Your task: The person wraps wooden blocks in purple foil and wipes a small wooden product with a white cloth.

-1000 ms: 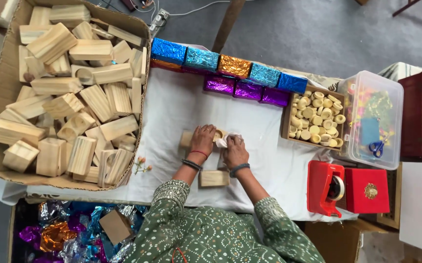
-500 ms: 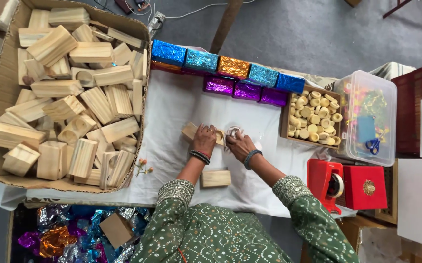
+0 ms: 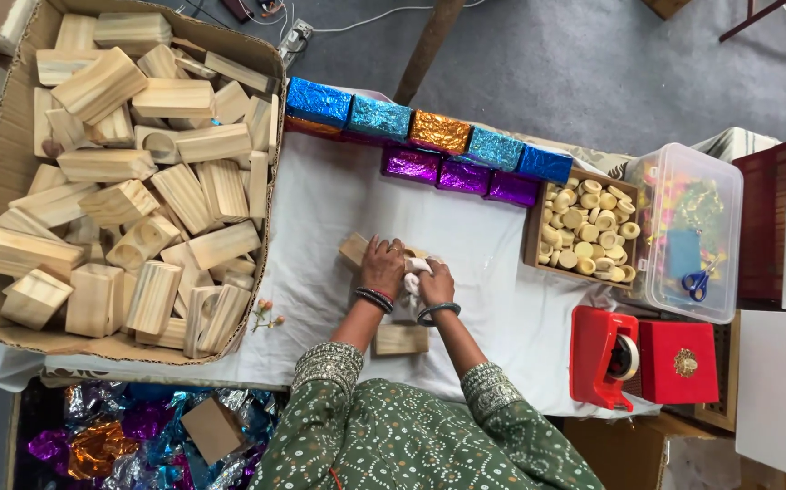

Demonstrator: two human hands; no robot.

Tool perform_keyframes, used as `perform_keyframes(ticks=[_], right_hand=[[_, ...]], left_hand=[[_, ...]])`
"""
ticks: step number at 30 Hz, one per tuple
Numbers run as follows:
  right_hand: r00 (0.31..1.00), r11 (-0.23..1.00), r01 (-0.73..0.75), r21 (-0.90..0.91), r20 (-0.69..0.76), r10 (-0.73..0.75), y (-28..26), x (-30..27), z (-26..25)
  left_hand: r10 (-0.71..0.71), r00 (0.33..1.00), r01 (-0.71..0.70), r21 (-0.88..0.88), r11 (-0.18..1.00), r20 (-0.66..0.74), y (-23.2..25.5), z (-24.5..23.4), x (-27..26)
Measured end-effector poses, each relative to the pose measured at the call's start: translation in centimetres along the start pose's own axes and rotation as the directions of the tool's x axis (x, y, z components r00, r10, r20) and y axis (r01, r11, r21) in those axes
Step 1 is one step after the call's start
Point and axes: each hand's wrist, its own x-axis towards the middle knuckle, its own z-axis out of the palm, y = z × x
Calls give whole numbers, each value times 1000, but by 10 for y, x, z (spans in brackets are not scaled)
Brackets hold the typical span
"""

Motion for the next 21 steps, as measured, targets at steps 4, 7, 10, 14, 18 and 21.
perform_keyframes(ticks=[4,7,10,14,18,21], right_hand=[[983,998,-40,-49,178,48,-65,-15,-65],[904,914,252,-317,415,-105,-80,-11,-109],[787,697,562,-446,546,-286,-82,3,-127],[706,538,708,-458,455,-542,-59,0,-112],[813,711,566,-417,424,-398,-85,-16,-112],[921,880,289,-378,359,-149,-57,-2,-85]], left_hand=[[22,1000,-23,68,997,12,-1,6,-1],[31,999,-33,88,996,28,0,1,-1],[28,1000,-28,81,996,-1,-3,4,3],[18,1000,-17,72,997,-22,-2,4,-1],[13,999,-10,73,997,-40,0,-2,-3],[-10,999,7,79,997,32,-1,-7,-1]])
